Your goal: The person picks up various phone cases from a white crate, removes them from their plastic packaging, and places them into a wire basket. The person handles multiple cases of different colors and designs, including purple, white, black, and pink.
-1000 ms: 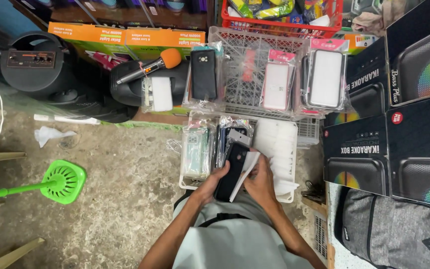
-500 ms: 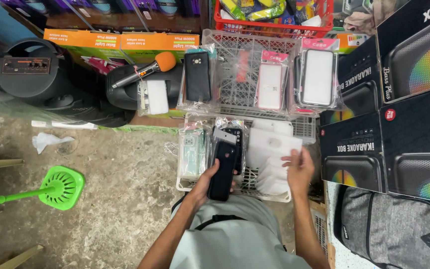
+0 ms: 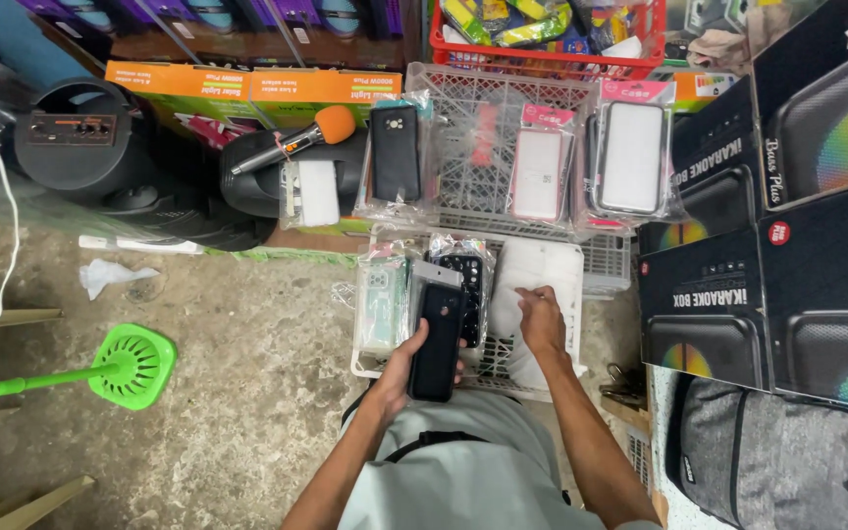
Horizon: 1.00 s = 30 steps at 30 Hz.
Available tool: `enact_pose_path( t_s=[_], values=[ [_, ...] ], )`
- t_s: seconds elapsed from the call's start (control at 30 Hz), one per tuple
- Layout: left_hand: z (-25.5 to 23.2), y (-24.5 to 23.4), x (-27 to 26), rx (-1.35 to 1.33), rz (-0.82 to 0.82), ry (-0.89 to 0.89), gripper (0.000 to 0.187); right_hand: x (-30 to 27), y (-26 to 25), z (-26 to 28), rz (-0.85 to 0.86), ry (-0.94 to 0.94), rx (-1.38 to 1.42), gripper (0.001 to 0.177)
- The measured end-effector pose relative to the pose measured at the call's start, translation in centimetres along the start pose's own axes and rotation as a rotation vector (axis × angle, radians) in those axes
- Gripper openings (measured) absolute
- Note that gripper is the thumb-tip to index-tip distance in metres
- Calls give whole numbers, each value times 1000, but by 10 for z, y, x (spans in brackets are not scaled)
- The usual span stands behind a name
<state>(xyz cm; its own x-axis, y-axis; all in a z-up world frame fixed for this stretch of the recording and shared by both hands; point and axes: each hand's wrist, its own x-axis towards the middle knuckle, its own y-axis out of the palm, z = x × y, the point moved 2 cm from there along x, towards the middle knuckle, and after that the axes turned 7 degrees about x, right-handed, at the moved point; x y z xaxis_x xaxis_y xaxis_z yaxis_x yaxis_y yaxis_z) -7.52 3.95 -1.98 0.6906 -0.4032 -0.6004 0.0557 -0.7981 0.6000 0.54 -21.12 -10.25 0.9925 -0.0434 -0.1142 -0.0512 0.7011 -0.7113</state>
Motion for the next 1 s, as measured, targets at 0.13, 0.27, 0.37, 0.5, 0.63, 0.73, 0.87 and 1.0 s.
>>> enact_pose_path(
  t_s=[0.13,0.27,0.37,0.5,0.63,0.73,0.87,1.0],
  values=[
    [3,-11,-3,-36,31,-10,66,-7,2,15,4,26,-27,27],
    [-10,-2,-15,-92,109,-21,56,-20,-6,36,-176,-78,21,36],
    [-3,-10,-6,-115,-6,-49,50,-34,-9,46,-220,-107,186,35],
    [3,-12,5,-120,-93,-103,51,-56,1,40,150,207,666,41],
    [-1,-3,6,-132,-67,-72,55,-74,3,75,316,172,848,55],
    [7,-15,17,-35,-35,23,51,-77,6,77,246,218,738,62],
    [3,-21,15,27,-47,133,52,-72,2,65,55,177,764,50],
    [-20,0,-1,63,51,173,54,-73,-12,74,-52,164,779,42]
  ],
)
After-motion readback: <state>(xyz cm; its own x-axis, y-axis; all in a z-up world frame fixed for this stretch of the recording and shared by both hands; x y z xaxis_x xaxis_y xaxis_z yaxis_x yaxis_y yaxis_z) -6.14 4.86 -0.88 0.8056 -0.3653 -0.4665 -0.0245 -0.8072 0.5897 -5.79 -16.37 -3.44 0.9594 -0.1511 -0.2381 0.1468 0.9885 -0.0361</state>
